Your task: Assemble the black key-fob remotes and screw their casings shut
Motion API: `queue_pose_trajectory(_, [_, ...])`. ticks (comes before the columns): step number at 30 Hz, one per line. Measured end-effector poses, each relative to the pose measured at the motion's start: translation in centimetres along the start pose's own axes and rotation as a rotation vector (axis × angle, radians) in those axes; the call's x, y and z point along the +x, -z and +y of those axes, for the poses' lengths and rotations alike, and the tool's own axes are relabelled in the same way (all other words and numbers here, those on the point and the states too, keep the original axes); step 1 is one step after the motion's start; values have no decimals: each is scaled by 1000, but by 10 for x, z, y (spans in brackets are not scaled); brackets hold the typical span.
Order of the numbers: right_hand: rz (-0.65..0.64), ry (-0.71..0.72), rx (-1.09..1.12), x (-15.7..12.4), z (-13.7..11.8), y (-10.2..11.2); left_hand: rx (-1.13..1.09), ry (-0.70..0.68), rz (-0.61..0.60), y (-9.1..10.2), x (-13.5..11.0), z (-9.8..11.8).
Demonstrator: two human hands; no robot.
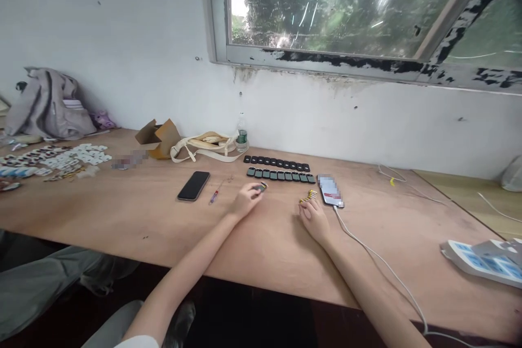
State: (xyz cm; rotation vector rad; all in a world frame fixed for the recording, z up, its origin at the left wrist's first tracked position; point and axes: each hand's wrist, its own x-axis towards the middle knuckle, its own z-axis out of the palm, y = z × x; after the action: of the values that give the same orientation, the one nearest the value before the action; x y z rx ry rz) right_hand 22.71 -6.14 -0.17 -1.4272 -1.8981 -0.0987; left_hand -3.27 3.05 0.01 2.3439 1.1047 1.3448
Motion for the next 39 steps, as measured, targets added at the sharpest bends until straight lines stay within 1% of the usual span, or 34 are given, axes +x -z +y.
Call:
queue_pose_trajectory(2, [-47, 15, 9, 2, -3, -4, -149, -84, -147, -10, -6, 14])
queue_pose_trajectory(3, [-74, 22, 11, 3, -5, -7, -190, -105, -201, -15, -8, 19])
queue_pose_trajectory(5, [-115, 27, 17, 8, -10, -12, -236, -117, -269, -23, -9, 26])
queue_pose_trajectory(7, [-138, 12, 32, 14, -14, -17, -252, -111, -304, -28, -9, 28])
queue_pose_trajectory(11, [-151, -15, 52, 27, -21, -25, -273, -92, -349, -27, -8, 24])
queue_pose_trajectory(15, [-197, -11, 119, 35, -25, -29, -273, -86, -385, -25, -9, 21])
queue_pose_trajectory(18, [-205, -27, 173, 36, -24, -30, -262, -104, -382, -24, -9, 21])
queue_pose_trajectory(23, [-216, -43, 220, 37, -18, -33, -230, -139, -431, -20, -6, 26])
queue_pose_trajectory(28, [-184, -85, 282, 39, -17, -30, -232, -127, -448, -17, -4, 31])
queue_pose_trajectory(33, [-140, -110, 375, 35, -20, -24, -221, -106, -439, -17, -5, 30])
queue_pose_trajectory(39, [-122, -199, 491, 29, -21, -25, -194, -100, -459, -17, -6, 29])
